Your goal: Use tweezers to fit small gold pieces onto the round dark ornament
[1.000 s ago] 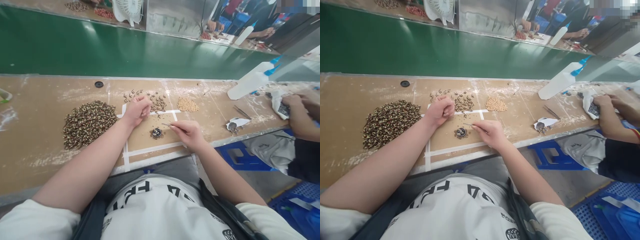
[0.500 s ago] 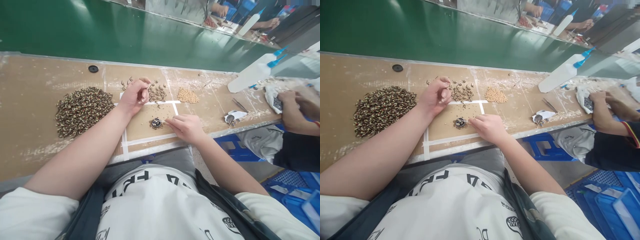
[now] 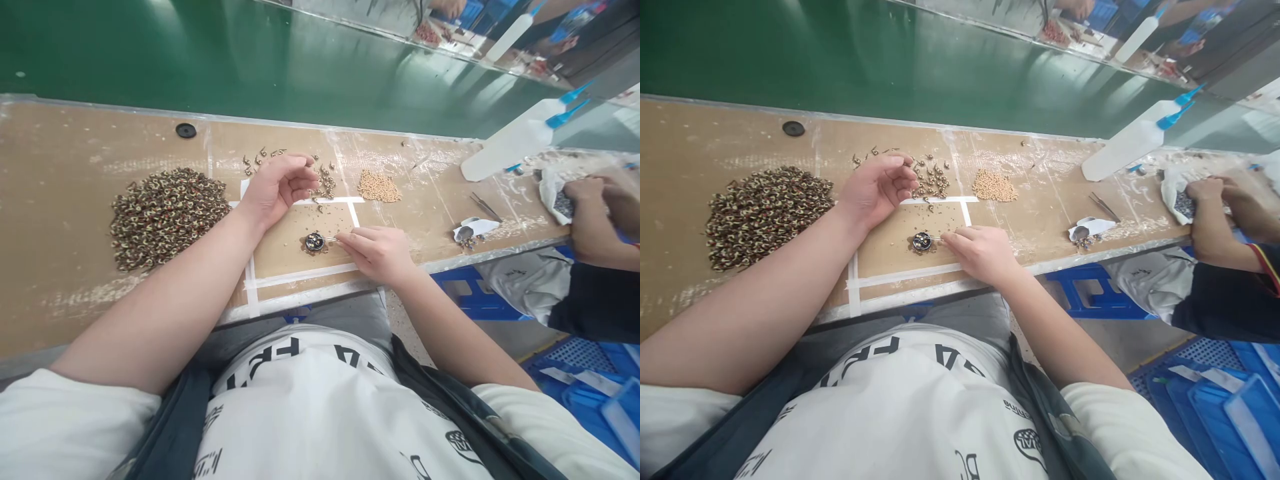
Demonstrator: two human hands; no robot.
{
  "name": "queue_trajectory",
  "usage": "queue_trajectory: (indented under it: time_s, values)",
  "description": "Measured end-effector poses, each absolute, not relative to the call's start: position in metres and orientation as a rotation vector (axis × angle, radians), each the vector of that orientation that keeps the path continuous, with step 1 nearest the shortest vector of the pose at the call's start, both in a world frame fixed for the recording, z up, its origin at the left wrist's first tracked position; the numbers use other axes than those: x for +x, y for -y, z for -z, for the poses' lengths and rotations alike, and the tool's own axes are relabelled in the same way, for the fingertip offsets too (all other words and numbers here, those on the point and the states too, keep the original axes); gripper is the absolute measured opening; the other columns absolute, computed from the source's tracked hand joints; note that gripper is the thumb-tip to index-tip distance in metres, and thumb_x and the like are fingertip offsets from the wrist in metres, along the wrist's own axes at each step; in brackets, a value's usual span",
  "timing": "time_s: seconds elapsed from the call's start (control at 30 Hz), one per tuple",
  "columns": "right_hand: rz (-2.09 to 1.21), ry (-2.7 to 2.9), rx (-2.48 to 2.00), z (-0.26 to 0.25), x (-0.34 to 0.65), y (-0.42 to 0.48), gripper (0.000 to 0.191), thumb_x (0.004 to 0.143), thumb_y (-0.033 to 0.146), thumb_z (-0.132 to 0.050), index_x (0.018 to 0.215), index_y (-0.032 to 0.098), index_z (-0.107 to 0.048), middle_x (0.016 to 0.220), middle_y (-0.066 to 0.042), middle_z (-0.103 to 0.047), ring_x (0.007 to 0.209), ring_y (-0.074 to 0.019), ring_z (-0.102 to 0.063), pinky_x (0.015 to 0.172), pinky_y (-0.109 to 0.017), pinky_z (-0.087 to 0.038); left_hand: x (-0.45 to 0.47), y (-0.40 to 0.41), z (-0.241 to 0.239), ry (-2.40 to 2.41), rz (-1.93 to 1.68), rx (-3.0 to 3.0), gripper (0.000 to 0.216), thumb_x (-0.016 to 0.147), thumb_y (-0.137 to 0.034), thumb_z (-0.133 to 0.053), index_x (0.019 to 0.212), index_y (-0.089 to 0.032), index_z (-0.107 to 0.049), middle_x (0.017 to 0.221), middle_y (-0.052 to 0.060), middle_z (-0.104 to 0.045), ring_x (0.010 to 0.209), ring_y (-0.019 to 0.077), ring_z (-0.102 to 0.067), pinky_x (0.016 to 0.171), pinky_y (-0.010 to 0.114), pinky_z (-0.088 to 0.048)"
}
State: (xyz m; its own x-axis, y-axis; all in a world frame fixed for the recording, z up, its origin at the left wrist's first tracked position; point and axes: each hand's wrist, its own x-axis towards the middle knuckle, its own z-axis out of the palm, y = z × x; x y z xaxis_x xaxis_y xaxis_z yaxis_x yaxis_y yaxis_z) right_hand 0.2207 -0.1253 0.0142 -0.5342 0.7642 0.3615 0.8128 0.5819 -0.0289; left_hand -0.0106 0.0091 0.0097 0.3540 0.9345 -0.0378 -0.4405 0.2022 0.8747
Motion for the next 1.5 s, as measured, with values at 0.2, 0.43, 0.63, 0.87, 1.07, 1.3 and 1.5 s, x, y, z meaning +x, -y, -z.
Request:
queue_trajectory:
  time_s: [0.2,0.43,0.63,0.87,1.07,1.3,1.5]
  values:
    - [0.206,2.432,-1.258,-0.012,0.221,0.125,0.032,0.114,0.034,-0.052,0.104,0.021,-0.080,0.075,-0.003,-0.075,0.064,-0.0147,-0.061,0.058,-0.031,-0.033,-0.009,-0.007,-0.011,-0.624,-1.045,0.930,0.023,0.084,-0.021,-0.082,0.105,-0.016,-0.073,0.092,0.003,-0.081,0.079,0.0155,-0.080,0.063,0.019,-0.060]
    - [0.129,2.439,-1.286,-0.014,0.219,0.127,0.033,0.113,0.034,-0.053,0.103,0.021,-0.081,0.074,-0.004,-0.073,0.064,-0.0146,-0.060,0.057,-0.030,-0.034,-0.004,-0.004,-0.010,-0.639,-0.968,0.956,0.025,0.086,-0.026,-0.088,0.101,-0.015,-0.072,0.093,0.006,-0.083,0.080,0.0182,-0.082,0.061,0.020,-0.060]
    - [-0.403,1.935,-1.253,-0.021,0.210,0.133,0.030,0.106,0.041,-0.065,0.098,0.019,-0.084,0.069,-0.004,-0.070,0.060,-0.0161,-0.061,0.060,-0.029,-0.048,-0.006,-0.008,-0.007,-0.607,-0.971,0.979,0.024,0.086,-0.033,-0.088,0.090,-0.015,-0.072,0.078,0.002,-0.079,0.062,0.0117,-0.075,0.050,0.015,-0.052]
    - [-0.493,1.571,-1.209,-0.048,0.201,0.148,0.023,0.100,0.039,-0.073,0.095,0.021,-0.086,0.059,0.001,-0.063,0.052,-0.0132,-0.057,0.053,-0.027,-0.050,-0.010,-0.008,-0.010,-0.631,-0.978,0.974,0.023,0.087,-0.034,-0.084,0.095,-0.016,-0.074,0.086,0.004,-0.081,0.063,0.0093,-0.073,0.050,0.015,-0.051]
    - [-0.117,1.952,-1.165,-0.033,0.208,0.145,0.016,0.102,0.029,-0.069,0.101,0.024,-0.085,0.071,-0.004,-0.076,0.057,-0.0157,-0.067,0.056,-0.027,-0.050,-0.009,-0.006,-0.010,-0.557,-0.975,1.012,0.024,0.087,-0.025,-0.084,0.106,-0.016,-0.074,0.101,0.006,-0.083,0.066,0.0086,-0.074,0.053,0.016,-0.053]
    - [-0.541,1.617,-1.347,-0.022,0.207,0.130,0.026,0.099,0.040,-0.072,0.092,0.019,-0.085,0.065,-0.002,-0.069,0.061,-0.0163,-0.064,0.062,-0.029,-0.051,-0.012,-0.009,-0.008,-0.477,-0.942,0.982,0.029,0.088,-0.039,-0.084,0.080,-0.015,-0.070,0.063,0.000,-0.072,0.045,0.0072,-0.058,0.039,0.018,-0.040]
    - [-1.046,1.161,-1.113,-0.016,0.198,0.091,0.032,0.090,0.051,-0.080,0.092,0.019,-0.083,0.054,0.005,-0.051,0.050,-0.0091,-0.037,0.051,-0.026,-0.028,-0.017,-0.009,-0.008,-0.472,-0.880,0.943,0.030,0.089,-0.042,-0.082,0.078,-0.017,-0.069,0.058,-0.001,-0.068,0.042,0.0077,-0.055,0.040,0.018,-0.039]
